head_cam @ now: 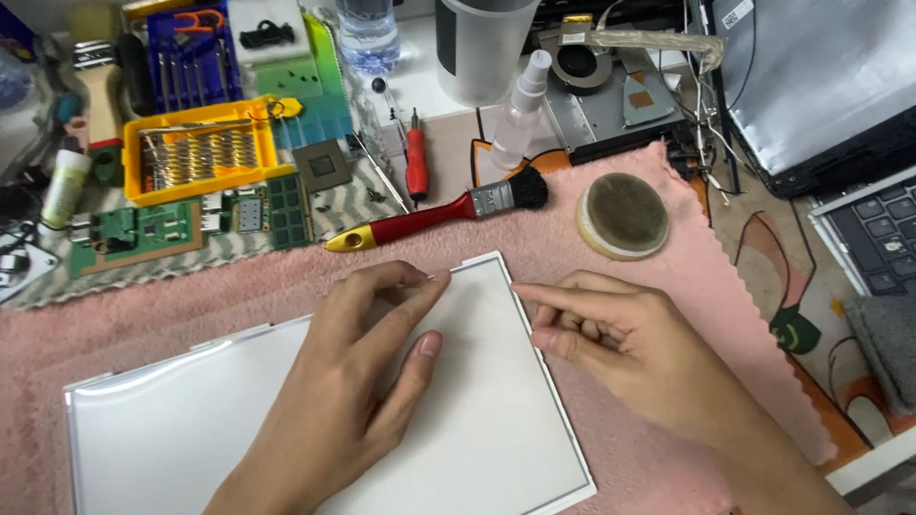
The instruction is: The person cleans a rectangular white screen panel on a cluttered workbench. They use a small grey cloth to wipe the surface and edges of the panel, handling it with both hands to ensure thorough cleaning.
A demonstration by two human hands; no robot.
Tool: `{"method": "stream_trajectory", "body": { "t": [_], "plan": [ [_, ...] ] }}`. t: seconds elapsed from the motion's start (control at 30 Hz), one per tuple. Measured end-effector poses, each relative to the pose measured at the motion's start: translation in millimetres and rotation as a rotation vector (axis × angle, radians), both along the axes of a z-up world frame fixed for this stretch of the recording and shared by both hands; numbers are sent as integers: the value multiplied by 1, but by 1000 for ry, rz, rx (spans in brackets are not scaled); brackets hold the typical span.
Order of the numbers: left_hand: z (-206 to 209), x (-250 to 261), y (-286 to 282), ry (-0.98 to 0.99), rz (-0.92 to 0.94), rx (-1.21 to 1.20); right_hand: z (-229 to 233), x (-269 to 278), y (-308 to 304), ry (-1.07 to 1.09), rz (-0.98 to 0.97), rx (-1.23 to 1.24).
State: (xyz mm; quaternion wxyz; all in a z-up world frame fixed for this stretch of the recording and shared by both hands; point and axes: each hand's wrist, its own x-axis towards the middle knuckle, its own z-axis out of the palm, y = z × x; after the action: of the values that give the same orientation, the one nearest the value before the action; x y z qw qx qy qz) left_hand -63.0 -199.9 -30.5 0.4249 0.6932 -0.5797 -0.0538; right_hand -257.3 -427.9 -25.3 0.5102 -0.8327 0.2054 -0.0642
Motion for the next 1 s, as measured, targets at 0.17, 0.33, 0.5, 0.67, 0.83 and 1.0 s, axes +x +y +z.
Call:
{"method": "stream_trajectory", "body": {
  "t": [0.17, 0.33, 0.5, 0.67, 0.83, 1.0],
  "plan": [
    [-3, 1, 1, -48, 29, 2, 16, 2, 2, 180, -126, 173],
    [-3, 2, 0, 7, 53, -19, 22, 3, 2, 272, -236, 301],
    [-3, 4, -2, 142, 93, -52, 28, 8, -1, 315, -251, 505],
    [2, 7, 0, 218, 157, -45, 24, 11, 2, 292, -219, 556],
    [4, 6, 0, 261, 214, -84, 13, 7, 12, 194, -184, 462],
    [3, 6, 1, 237, 194, -82, 12, 0, 18, 124, -61, 8]
  ]
}}
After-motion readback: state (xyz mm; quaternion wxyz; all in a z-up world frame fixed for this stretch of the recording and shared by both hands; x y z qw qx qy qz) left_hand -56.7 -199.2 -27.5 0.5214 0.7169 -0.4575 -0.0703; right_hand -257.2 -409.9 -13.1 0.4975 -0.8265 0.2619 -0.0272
